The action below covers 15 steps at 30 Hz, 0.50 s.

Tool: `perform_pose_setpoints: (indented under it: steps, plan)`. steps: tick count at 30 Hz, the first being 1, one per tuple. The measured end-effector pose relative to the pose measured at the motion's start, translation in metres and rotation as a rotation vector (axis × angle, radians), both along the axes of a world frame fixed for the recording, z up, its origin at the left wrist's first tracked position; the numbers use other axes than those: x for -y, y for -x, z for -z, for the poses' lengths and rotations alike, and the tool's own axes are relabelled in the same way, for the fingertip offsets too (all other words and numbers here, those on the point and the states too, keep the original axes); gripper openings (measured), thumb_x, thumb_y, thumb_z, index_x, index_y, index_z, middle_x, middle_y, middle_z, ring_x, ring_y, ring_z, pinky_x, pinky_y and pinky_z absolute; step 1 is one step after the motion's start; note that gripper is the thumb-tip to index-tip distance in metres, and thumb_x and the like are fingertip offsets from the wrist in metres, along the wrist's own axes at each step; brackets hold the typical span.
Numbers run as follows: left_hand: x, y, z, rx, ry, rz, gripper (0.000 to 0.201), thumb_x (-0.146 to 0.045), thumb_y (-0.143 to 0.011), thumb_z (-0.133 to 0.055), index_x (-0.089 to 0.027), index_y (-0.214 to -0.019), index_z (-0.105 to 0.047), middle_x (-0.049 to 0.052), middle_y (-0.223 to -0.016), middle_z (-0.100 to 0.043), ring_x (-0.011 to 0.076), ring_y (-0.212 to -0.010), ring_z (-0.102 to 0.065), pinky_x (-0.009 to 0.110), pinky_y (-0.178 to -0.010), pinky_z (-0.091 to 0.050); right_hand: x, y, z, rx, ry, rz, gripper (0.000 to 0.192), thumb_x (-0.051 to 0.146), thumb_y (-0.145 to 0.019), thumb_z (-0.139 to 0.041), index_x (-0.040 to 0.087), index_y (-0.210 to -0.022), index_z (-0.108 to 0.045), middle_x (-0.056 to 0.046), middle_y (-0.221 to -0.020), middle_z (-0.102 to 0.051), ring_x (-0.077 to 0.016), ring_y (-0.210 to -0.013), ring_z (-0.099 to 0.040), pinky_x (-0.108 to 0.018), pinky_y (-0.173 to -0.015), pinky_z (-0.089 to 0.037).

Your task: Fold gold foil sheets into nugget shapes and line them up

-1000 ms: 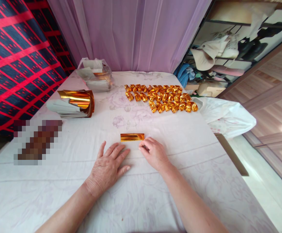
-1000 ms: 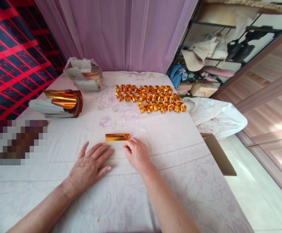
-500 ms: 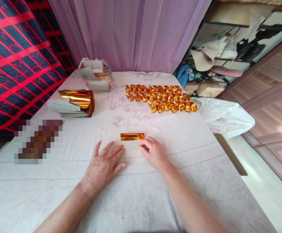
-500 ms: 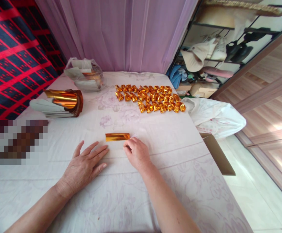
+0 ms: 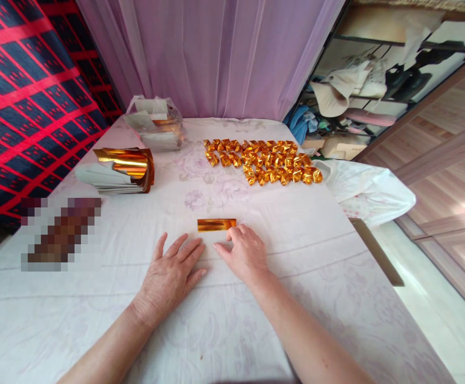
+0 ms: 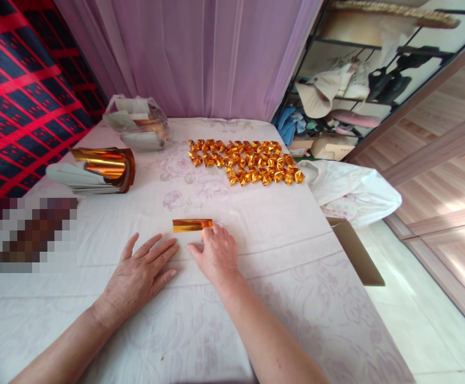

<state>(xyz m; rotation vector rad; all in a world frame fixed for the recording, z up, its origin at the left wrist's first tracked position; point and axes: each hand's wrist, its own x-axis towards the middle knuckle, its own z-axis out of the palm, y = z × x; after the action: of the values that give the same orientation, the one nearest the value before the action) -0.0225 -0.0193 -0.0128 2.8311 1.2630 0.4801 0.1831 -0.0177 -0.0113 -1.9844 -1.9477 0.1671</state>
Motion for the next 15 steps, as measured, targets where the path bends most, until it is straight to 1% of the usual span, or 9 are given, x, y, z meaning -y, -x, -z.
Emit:
perform_pose_setpoints:
  steps: [3,7,12,15]
  plan:
    - [0.0,-0.001,0.0,0.011,0.0,-0.011,0.041,-0.045,-0.097,-0.045,-0.025,-0.128,-0.063,0.006,-0.13,-0.065,0.0319,-0.128,-0.052,0.059,-0.117,-0.013,0.0,-0.004,0.0,-0.048,0.013,-0.011,0.019,0.036,-0.08,-0.073,0.021,-0.08,-0.06,-0.005,-0.085,-0.062,-0.0224,-0.085,-0.059,-0.032,-0.072,-0.043]
    - [0.001,-0.002,0.0,0.013,0.002,-0.017,0.04,-0.044,-0.097,-0.046,-0.024,-0.126,-0.063,0.005,-0.13,-0.065,0.0316,-0.128,-0.053,0.059,-0.117,-0.013,-0.002,-0.012,0.001,-0.176,0.078,-0.053,0.011,0.024,-0.08,-0.072,0.022,-0.081,-0.061,-0.002,-0.088,-0.064,-0.019,-0.086,-0.06,-0.03,-0.074,-0.043]
    - [0.001,-0.003,-0.001,0.017,0.001,-0.021,0.038,-0.043,-0.096,-0.047,-0.025,-0.126,-0.063,0.006,-0.129,-0.066,0.0311,-0.127,-0.053,0.059,-0.117,-0.014,-0.006,-0.021,0.001,-0.32,0.124,-0.087,0.013,0.01,-0.077,-0.069,0.021,-0.079,-0.062,0.0,-0.085,-0.063,-0.0141,-0.077,-0.059,-0.027,-0.071,-0.043]
    - [0.001,-0.003,-0.001,0.021,-0.002,-0.022,0.038,-0.042,-0.096,-0.048,-0.025,-0.126,-0.063,0.006,-0.129,-0.066,0.0312,-0.127,-0.054,0.059,-0.117,-0.015,-0.007,-0.024,0.002,-0.365,0.132,-0.096,0.016,0.006,-0.076,-0.067,0.021,-0.077,-0.061,0.001,-0.082,-0.062,-0.0127,-0.073,-0.058,-0.025,-0.068,-0.043]
